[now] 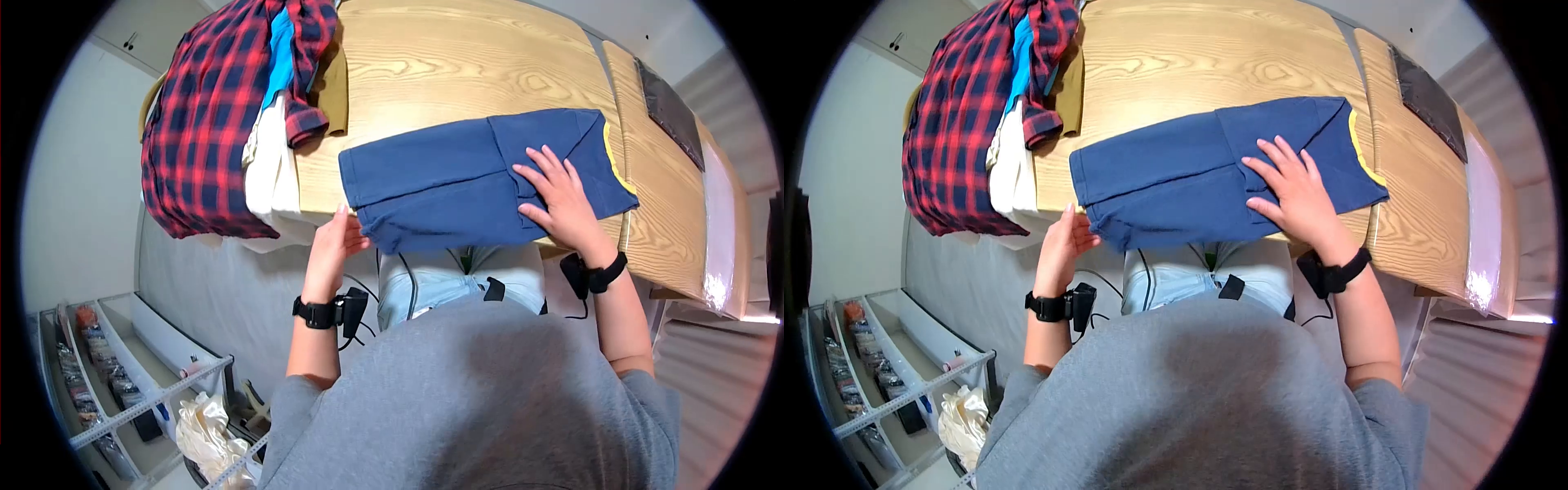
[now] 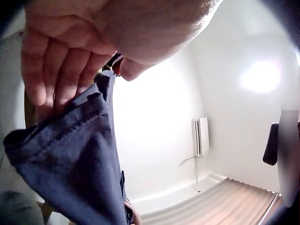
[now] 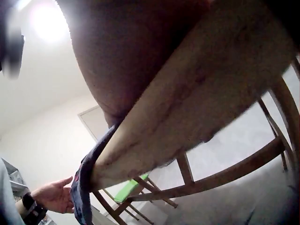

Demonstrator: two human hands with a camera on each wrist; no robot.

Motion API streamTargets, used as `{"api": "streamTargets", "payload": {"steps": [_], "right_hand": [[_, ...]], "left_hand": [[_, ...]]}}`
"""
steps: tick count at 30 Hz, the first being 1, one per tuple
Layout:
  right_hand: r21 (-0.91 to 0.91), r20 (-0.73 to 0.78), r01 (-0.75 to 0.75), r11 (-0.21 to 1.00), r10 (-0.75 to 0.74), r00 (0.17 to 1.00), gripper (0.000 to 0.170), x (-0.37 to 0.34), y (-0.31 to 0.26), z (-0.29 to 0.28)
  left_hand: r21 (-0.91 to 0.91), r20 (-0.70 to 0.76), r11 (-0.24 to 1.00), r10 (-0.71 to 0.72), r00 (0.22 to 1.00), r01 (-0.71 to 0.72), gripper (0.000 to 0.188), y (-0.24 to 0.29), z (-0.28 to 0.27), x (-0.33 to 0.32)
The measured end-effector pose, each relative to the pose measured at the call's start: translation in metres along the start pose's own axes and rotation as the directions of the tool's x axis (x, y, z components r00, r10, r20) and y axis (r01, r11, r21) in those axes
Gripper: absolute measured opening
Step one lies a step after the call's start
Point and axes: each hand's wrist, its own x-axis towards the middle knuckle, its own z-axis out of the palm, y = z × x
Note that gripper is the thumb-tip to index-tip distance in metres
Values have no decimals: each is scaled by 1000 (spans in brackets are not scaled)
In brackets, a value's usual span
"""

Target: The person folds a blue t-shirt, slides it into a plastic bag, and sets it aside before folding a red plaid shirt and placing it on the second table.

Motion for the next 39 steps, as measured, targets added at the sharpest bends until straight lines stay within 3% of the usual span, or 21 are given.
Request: {"api": "streamTargets", "payload": {"steps": [1, 3, 4, 6, 11, 12, 13, 14, 15, 17, 18, 20, 22, 28, 31, 33, 39], "right_hand": [[9, 9, -8, 1000, 8, 1000, 55, 1, 1, -1], [24, 30, -18, 1000, 17, 999, 55, 5, 4, -1], [36, 46, -34, 999, 33, 998, 55, 6, 6, -2], [55, 58, -61, 997, 58, 997, 55, 8, 5, -2], [61, 47, -64, 996, 61, 997, 56, 7, 2, -3], [60, 44, -61, 996, 58, 997, 56, 6, -4, -5], [-37, 47, -114, 993, 116, 992, 55, 7, -15, -11], [-134, 44, -166, 977, 173, 984, 54, 10, -27, -16], [-237, -36, -121, 964, 115, 993, 48, 15, -41, -17], [-36, -221, 98, 995, -103, 970, 31, 37, -76, -20], [83, -150, 166, 983, -153, 977, 34, 50, -95, -22], [165, -212, 311, 936, -274, 938, 26, 73, -120, 4], [167, -282, 363, 917, -308, 909, 26, 91, -139, 28], [102, -253, 284, 953, -252, 934, 10, 110, -150, 56], [218, -396, 239, 946, -138, 908, 6, 108, -149, 47], [236, -343, 272, 933, -182, 922, 7, 100, -143, 48], [356, -184, 276, 893, -222, 957, 17, 84, -144, 55]], "left_hand": [[-3, -6, 1000, -5, 1000, 5, 48, -1, 0, 2], [208, 164, 978, -43, 986, 9, 42, -1, 0, 5], [208, 164, 978, -43, 986, 8, 42, -2, 3, 3], [58, 288, 981, 160, 944, -184, 38, -2, 11, -5], [44, 281, 978, 186, 942, -206, 35, -5, 20, -13], [45, 237, 992, 104, 966, -118, 33, -8, 17, -10], [38, 191, 999, 23, 981, -30, 32, -10, 17, -7], [33, 188, 999, 29, 982, -36, 32, -10, 18, -6], [-22, 170, 1000, 26, 985, -23, 32, -11, 21, -6], [-67, 158, 998, 17, 987, -7, 33, -13, 25, -6], [-118, 151, 993, 27, 988, -9, 32, -15, 26, -5], [-168, 147, 986, 40, 988, -15, 32, -17, 27, -3], [-115, 114, 993, 10, 993, 3, 31, -16, 23, -4], [-153, 108, 988, 28, 994, -11, 27, -10, 24, -12], [-141, 113, 990, 23, 993, -7, 28, -8, 19, -7], [-124, 146, 992, 6, 989, 12, 29, -10, 19, -5], [-178, 30, 984, 21, 999, -15, 38, -15, 18, -1]]}}
